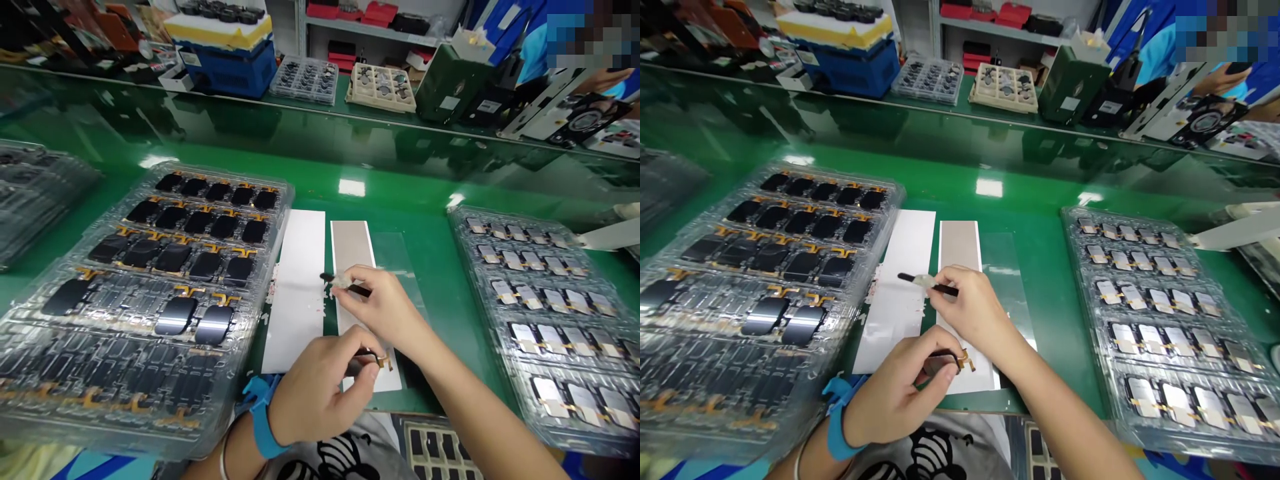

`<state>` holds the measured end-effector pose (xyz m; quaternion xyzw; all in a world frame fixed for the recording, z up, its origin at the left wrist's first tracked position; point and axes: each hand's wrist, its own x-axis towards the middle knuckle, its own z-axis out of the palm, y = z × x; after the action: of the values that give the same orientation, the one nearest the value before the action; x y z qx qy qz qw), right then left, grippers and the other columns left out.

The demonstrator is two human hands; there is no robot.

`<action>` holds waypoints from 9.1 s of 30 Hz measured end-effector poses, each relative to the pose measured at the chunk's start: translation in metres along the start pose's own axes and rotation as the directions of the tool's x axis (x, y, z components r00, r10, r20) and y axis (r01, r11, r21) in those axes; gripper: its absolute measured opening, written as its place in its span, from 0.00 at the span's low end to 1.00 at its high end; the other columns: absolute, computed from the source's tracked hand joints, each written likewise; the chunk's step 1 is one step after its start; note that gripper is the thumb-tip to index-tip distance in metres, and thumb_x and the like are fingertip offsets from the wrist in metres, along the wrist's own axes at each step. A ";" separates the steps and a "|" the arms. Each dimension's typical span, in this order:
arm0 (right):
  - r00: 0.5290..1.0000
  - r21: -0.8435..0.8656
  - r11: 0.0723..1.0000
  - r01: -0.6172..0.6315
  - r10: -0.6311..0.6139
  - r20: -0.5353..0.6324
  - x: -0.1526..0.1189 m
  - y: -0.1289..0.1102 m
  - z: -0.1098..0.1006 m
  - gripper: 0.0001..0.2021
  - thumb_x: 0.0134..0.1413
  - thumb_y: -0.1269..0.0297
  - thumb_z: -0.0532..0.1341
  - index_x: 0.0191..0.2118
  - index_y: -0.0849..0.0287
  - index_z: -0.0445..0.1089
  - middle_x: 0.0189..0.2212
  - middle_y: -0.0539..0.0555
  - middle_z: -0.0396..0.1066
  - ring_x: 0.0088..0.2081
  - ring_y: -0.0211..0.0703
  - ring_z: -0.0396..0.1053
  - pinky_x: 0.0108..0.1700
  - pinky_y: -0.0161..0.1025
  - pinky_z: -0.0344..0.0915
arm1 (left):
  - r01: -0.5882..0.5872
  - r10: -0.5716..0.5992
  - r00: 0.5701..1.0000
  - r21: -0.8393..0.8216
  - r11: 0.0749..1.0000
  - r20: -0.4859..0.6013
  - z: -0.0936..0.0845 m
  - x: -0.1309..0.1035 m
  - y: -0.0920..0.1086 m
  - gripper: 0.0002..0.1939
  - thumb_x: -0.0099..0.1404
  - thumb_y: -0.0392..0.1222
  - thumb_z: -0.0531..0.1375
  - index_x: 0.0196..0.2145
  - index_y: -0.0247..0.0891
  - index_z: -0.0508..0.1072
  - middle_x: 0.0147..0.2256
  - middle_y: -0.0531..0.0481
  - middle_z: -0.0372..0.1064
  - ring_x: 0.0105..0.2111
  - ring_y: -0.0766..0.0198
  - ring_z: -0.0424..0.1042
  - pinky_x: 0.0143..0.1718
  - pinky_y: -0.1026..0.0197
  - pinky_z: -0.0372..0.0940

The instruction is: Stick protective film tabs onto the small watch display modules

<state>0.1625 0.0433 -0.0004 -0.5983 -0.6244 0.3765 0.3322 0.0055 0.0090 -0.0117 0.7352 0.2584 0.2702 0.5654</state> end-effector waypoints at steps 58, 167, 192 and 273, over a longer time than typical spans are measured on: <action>0.906 0.280 0.956 0.092 0.036 -0.423 -0.081 0.032 0.016 0.05 0.64 0.66 0.60 0.36 0.54 0.72 0.35 0.50 0.70 0.35 0.36 0.74 0.36 0.33 0.75 | 0.275 -0.192 0.918 0.208 0.939 -0.346 0.005 0.006 -0.014 0.05 0.76 0.41 0.48 0.43 0.41 0.61 0.39 0.46 0.71 0.40 0.56 0.73 0.39 0.55 0.64; 0.826 0.318 0.947 0.031 0.155 -0.541 -0.135 0.063 -0.031 0.06 0.59 0.72 0.64 0.40 0.55 0.69 0.36 0.50 0.72 0.32 0.37 0.78 0.35 0.34 0.79 | 0.116 -0.138 0.988 0.254 0.960 0.069 0.019 0.006 0.004 0.04 0.76 0.41 0.49 0.45 0.45 0.63 0.37 0.52 0.73 0.32 0.61 0.75 0.28 0.60 0.70; 0.865 0.244 0.968 0.062 0.070 -0.498 -0.144 0.077 -0.026 0.07 0.61 0.74 0.62 0.40 0.54 0.68 0.39 0.49 0.67 0.39 0.38 0.78 0.40 0.35 0.79 | -0.299 0.191 0.947 0.489 0.819 0.258 0.042 0.010 -0.013 0.05 0.74 0.35 0.52 0.40 0.37 0.67 0.37 0.48 0.77 0.41 0.56 0.78 0.40 0.51 0.76; 0.607 0.158 0.876 0.456 -0.176 -0.775 -0.085 -0.003 0.046 0.17 0.57 0.83 0.59 0.46 0.54 0.64 0.37 0.51 0.76 0.43 0.46 0.79 0.45 0.50 0.82 | 0.062 -0.041 0.993 0.199 0.978 -0.110 0.003 0.005 -0.009 0.27 0.75 0.39 0.44 0.70 0.43 0.50 0.45 0.45 0.68 0.40 0.59 0.70 0.41 0.54 0.70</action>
<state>0.1264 -0.0443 -0.0174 -0.5091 -0.4568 0.1367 0.7165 0.0104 0.0125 -0.0203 0.7667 0.3331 0.2662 0.4800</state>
